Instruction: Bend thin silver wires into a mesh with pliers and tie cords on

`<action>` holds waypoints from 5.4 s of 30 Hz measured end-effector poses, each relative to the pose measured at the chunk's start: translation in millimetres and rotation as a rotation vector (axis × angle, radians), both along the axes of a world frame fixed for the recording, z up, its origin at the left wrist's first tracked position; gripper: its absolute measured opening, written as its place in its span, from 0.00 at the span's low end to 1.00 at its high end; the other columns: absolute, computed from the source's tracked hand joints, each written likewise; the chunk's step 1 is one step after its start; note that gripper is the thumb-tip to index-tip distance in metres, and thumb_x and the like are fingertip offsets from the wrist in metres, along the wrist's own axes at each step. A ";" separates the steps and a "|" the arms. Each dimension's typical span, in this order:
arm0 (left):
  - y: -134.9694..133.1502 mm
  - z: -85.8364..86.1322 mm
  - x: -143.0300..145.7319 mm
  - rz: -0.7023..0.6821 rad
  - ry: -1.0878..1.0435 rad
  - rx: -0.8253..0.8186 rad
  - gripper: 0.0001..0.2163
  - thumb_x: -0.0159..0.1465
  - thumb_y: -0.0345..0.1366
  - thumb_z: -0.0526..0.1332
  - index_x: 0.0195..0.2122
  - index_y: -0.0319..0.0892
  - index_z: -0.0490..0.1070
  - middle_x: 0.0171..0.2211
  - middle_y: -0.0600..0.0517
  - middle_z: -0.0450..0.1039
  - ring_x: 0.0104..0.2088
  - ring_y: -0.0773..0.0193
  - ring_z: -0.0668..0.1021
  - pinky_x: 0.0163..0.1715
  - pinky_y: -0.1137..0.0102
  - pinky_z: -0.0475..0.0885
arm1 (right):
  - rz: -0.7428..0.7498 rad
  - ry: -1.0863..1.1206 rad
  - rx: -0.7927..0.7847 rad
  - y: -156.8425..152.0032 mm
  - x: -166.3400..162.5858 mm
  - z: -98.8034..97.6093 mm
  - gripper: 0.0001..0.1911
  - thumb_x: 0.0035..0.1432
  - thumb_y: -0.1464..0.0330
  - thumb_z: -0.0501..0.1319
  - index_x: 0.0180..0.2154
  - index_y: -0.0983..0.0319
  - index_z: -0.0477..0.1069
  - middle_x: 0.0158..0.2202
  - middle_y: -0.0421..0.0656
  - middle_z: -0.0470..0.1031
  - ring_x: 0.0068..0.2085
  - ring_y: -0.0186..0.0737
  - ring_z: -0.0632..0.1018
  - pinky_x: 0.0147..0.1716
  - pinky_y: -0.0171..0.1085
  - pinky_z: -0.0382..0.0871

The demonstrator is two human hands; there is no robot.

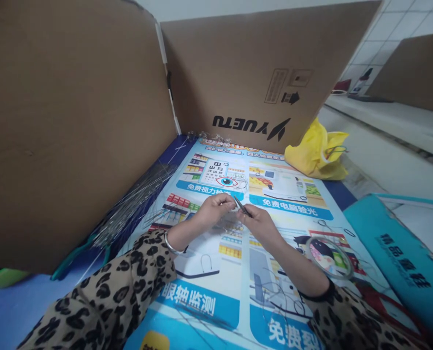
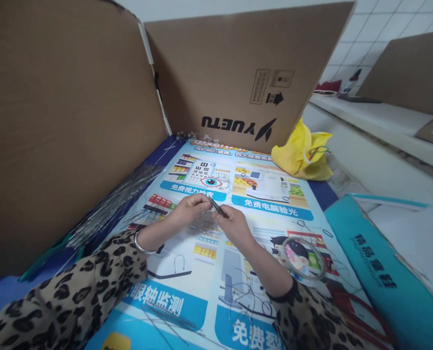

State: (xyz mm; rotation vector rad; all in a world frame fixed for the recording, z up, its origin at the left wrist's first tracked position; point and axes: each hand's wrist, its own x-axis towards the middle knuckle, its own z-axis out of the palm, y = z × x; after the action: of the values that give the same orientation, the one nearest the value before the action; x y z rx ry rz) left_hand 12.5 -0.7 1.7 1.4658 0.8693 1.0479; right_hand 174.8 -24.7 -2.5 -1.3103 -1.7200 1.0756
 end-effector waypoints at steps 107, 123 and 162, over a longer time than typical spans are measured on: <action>26.3 -29.0 -12.3 0.400 0.143 0.203 0.29 0.47 0.37 0.67 0.50 0.43 0.59 0.41 0.49 0.70 0.42 0.62 0.73 0.44 0.64 0.67 | 0.246 -0.875 0.471 13.2 42.5 8.6 0.13 0.54 0.60 0.58 0.38 0.60 0.73 0.39 0.47 0.74 0.43 0.44 0.70 0.43 0.41 0.60; 33.9 -32.8 -13.8 0.485 0.272 0.217 0.30 0.45 0.37 0.68 0.49 0.42 0.61 0.40 0.47 0.71 0.44 0.57 0.73 0.46 0.60 0.66 | 0.195 -0.837 0.419 103.5 37.5 43.1 0.43 0.44 0.73 0.62 0.61 0.54 0.49 0.61 0.49 0.52 0.60 0.50 0.56 0.53 0.48 0.55; 8.1 -11.0 -44.0 0.042 0.571 0.409 0.45 0.44 0.33 0.68 0.61 0.45 0.45 0.55 0.44 0.60 0.55 0.50 0.64 0.53 0.56 0.59 | 0.187 -1.073 0.335 23.3 -21.1 51.1 0.24 0.50 0.67 0.58 0.51 0.56 0.62 0.45 0.48 0.66 0.50 0.48 0.64 0.38 0.39 0.64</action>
State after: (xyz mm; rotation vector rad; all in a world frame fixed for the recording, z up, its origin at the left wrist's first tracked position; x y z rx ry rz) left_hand -31.5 7.5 -9.2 2.1613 1.1276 0.8769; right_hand 153.7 -1.4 48.6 -1.6393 -2.6683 0.0586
